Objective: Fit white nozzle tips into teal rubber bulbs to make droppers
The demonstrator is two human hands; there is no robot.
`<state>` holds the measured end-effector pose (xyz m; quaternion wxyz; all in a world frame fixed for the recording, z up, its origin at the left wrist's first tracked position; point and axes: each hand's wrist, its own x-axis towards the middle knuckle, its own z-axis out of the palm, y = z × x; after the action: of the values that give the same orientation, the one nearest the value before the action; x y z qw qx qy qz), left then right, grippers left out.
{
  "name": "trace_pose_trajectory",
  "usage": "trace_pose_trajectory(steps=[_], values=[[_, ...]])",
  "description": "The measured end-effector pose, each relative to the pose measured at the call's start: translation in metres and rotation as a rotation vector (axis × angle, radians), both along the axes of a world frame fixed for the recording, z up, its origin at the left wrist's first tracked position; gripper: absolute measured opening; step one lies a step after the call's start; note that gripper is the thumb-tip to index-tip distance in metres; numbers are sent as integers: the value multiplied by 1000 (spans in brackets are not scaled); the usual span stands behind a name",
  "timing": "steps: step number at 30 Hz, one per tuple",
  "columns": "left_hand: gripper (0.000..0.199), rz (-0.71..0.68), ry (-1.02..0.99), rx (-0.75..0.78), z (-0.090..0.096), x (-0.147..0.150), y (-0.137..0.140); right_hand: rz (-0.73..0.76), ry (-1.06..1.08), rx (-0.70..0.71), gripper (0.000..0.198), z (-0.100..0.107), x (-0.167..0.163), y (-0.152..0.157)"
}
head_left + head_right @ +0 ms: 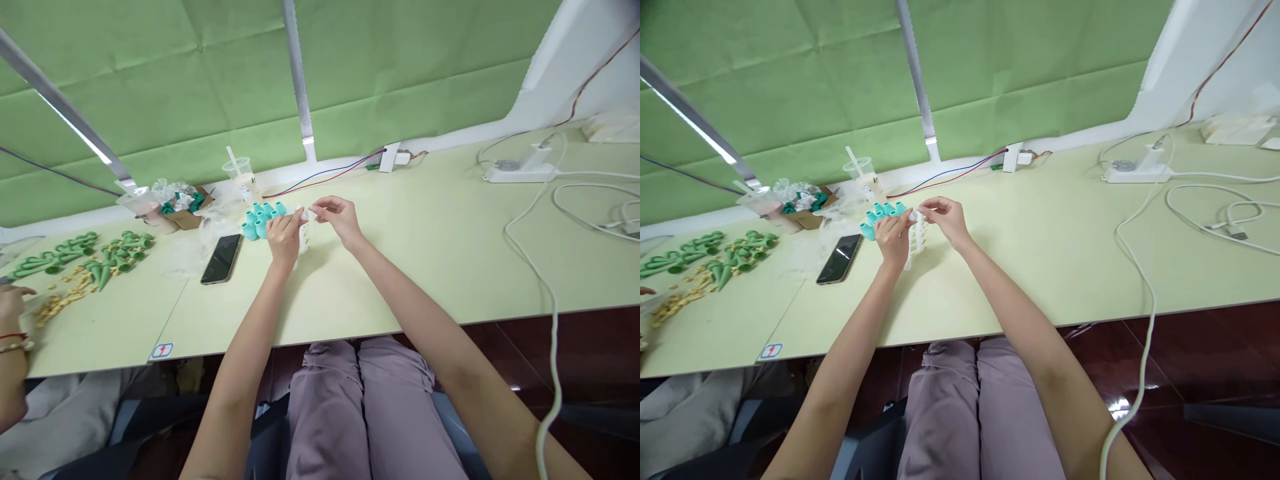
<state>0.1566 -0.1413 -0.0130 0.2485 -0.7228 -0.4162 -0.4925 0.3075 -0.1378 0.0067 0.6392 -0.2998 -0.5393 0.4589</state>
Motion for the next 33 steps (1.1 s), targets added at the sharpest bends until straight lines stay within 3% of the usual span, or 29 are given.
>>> trace_pose_trajectory(steps=[5,12,16,24,33], values=[[26,-4,13,5,0,1,-1,-163,-197,172,11,1,-3,-5],[26,-4,11,9,0,1,-1,-193,-176,253,12,-2,-5,-9],[26,19,3,41,0,-1,0,-81,-177,181,18,0,-4,-7],[24,18,69,82,-3,-1,0,97,-73,-135,29,-4,1,-1],[28,-3,82,34,-6,-4,0,234,20,-283,34,-13,2,2]])
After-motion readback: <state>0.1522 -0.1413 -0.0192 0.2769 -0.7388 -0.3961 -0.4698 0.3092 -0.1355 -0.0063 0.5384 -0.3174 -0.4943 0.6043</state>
